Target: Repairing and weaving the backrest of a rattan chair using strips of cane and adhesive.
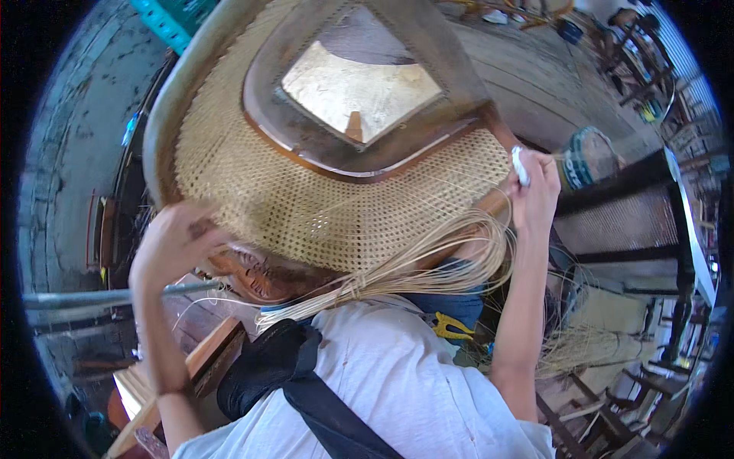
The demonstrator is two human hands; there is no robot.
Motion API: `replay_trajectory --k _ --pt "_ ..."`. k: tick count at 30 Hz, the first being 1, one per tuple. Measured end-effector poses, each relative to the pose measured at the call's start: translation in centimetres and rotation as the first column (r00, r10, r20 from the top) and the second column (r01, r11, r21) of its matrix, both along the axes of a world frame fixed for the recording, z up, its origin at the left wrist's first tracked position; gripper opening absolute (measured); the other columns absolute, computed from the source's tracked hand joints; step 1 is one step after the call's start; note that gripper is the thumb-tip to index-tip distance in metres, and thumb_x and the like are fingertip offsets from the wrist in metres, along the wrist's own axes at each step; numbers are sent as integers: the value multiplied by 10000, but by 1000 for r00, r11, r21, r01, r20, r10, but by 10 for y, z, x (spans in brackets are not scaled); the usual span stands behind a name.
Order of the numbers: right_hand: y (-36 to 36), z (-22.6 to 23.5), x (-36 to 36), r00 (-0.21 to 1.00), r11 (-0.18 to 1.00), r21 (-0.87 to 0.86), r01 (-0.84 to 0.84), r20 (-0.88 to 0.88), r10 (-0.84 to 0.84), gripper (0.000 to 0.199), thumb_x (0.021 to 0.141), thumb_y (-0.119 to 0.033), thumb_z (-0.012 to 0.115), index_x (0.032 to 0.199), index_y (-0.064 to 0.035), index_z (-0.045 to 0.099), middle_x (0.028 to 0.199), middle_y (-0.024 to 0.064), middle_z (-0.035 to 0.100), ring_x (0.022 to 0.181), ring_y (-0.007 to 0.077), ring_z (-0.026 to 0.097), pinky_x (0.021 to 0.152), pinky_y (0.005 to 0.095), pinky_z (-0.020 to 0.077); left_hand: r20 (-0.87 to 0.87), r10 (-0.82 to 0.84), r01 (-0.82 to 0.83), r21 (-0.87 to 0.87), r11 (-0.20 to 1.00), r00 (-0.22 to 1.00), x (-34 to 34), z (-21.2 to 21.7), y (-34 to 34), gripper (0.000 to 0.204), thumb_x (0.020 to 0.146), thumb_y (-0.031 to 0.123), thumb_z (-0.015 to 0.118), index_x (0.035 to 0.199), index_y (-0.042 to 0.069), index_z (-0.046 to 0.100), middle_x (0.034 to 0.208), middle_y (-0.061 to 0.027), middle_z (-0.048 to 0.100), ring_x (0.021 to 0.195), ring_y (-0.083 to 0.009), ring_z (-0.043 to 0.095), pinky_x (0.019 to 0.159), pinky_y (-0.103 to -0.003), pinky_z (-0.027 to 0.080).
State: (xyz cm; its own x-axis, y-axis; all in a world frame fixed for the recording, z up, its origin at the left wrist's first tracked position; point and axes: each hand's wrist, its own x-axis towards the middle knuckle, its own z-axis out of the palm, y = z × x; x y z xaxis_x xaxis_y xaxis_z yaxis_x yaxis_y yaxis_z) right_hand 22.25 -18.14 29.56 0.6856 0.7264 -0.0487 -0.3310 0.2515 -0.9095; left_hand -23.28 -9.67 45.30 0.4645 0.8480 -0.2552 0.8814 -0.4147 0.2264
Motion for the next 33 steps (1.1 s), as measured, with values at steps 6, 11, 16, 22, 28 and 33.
replay_trajectory --k 6,11,16,22,28,33 --pt "-22 36 -98 954 967 163 -196 -197 227 98 876 -96 659 900 -58 573 770 80 628 532 111 569 423 207 404 644 -307 356 57 933 701 185 -56 -24 289 916 211 622 1087 -19 658 1007 -188 688 899 -230 665 834 -333 505" --pt "-31 26 -83 999 998 56 -33 -19 34 104 857 -46 668 901 -37 575 736 57 629 538 100 574 434 208 424 693 -182 466 -246 850 698 211 -74 -33 217 921 168 601 898 -46 629 757 -105 605 683 -130 517 645 -320 446" --pt "-33 1 -26 906 977 -51 206 387 -171 118 869 -66 674 884 -36 561 715 2 591 565 45 538 484 184 409 649 -166 479 -342 808 743 186 -64 -40 186 890 130 577 898 -47 633 760 -190 624 691 -199 612 666 -342 484" --pt "-61 -19 56 797 924 -86 373 540 -271 146 862 -101 693 881 -32 566 707 5 587 572 44 525 512 181 412 540 -117 419 -479 771 833 113 -30 -30 103 883 77 613 907 -10 662 783 -79 645 712 -125 578 664 -281 470" --pt "-115 -33 132 605 808 -159 567 746 -278 154 843 -134 705 825 -24 598 710 28 616 596 84 556 565 260 462 369 -245 406 -463 788 897 38 -11 -9 64 852 13 621 883 -31 656 776 -103 680 673 -119 624 588 -262 478" --pt "-323 -52 184 418 371 -340 864 896 -153 304 842 -263 662 979 3 607 947 160 659 846 260 643 758 358 485 670 92 201 -346 916 737 21 -32 -11 59 849 26 630 803 -10 635 713 -100 642 589 -139 602 575 -266 497"
